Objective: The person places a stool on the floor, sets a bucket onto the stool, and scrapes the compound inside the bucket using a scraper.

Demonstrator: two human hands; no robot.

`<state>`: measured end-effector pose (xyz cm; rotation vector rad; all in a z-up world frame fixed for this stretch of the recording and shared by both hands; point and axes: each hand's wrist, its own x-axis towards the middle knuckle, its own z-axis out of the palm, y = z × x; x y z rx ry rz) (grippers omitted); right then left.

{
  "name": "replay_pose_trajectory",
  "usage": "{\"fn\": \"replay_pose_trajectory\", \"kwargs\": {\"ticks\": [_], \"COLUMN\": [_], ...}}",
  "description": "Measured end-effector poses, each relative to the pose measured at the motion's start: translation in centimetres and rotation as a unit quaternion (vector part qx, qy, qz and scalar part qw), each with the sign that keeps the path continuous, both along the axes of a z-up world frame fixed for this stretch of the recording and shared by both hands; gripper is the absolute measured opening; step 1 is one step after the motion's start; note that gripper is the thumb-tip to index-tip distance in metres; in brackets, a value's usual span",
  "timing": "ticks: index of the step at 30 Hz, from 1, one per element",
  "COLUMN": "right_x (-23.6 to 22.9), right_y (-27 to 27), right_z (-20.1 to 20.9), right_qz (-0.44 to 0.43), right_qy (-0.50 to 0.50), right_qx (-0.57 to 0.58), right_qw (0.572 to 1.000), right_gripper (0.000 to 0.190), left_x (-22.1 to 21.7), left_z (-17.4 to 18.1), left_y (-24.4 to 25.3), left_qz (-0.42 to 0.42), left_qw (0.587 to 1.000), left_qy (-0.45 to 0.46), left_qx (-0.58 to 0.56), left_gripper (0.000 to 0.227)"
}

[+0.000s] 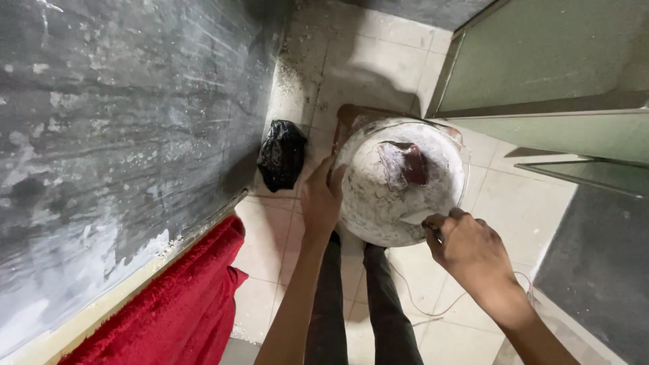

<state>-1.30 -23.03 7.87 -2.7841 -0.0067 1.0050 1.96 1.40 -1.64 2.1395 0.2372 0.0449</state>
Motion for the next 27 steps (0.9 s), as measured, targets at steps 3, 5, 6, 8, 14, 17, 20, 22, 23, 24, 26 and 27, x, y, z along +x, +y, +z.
{"fn": "replay_pose_trajectory", "kwargs": {"ticks": [3, 5, 6, 8, 14, 17, 20, 22, 23, 24, 26, 27], "right_x": [0.2, 0.1, -0.1, -0.5, -1.0, -1.3, -1.4, -0.7, -0.4, -0.6, -0.8, -0.9], "right_y": [1.1, 1.1, 1.0, 1.0, 1.8, 1.6, 1.3, 1.8, 1.6, 1.3, 1.4, 1.7], "right_z": [-2.0, -3.1, -3.4, -4.1, -6.3, -6.4, -8.6, -10.3, -10.5, -10.4, -10.4, -10.5], "right_qz": [0.045, 0.065, 0.065, 0.065, 0.076, 0.060, 0.090, 0.142, 0.133, 0.125, 0.106, 0.096], "right_qy": [-0.010, -0.016, -0.022, -0.032, -0.094, -0.074, -0.077, -0.121, -0.118, -0.108, -0.114, -0.128], "right_qx": [-0.001, -0.008, -0.009, -0.011, -0.007, -0.010, -0.029, -0.025, -0.029, -0.033, -0.022, -0.007], "right_qw": [0.999, 0.998, 0.998, 0.997, 0.993, 0.995, 0.993, 0.982, 0.984, 0.986, 0.988, 0.987], "right_gripper": [0.024, 0.026, 0.025, 0.023, 0.018, 0.020, 0.020, 0.017, 0.017, 0.017, 0.017, 0.017], "left_x": [-0.7, -1.2, -1.2, -1.2, -1.1, -1.2, -1.3, -1.4, -1.0, -1.0, -1.2, -1.2], "left_z": [-0.3, -0.5, -0.7, -1.1, -0.8, -1.1, -1.3, -1.2, -1.4, -1.7, -2.4, -2.8], "left_y": [-0.7, -1.4, -1.6, -1.6, -2.2, -2.0, -2.6, -2.7, -2.6, -2.5, -2.5, -2.7], "left_qz": [0.007, 0.023, 0.033, 0.039, 0.044, 0.058, 0.051, 0.045, 0.049, 0.052, 0.056, 0.057], "left_qw": [0.999, 0.995, 0.993, 0.990, 0.985, 0.988, 0.994, 0.987, 0.990, 0.993, 0.994, 0.993], "left_qy": [0.015, 0.058, 0.053, 0.068, 0.044, 0.050, 0.049, 0.034, 0.010, -0.008, -0.010, 0.006], "left_qx": [0.038, 0.074, 0.097, 0.116, 0.158, 0.134, 0.088, 0.154, 0.131, 0.109, 0.096, 0.105], "left_gripper": [0.032, 0.033, 0.035, 0.036, 0.037, 0.036, 0.035, 0.032, 0.033, 0.034, 0.033, 0.031]}}
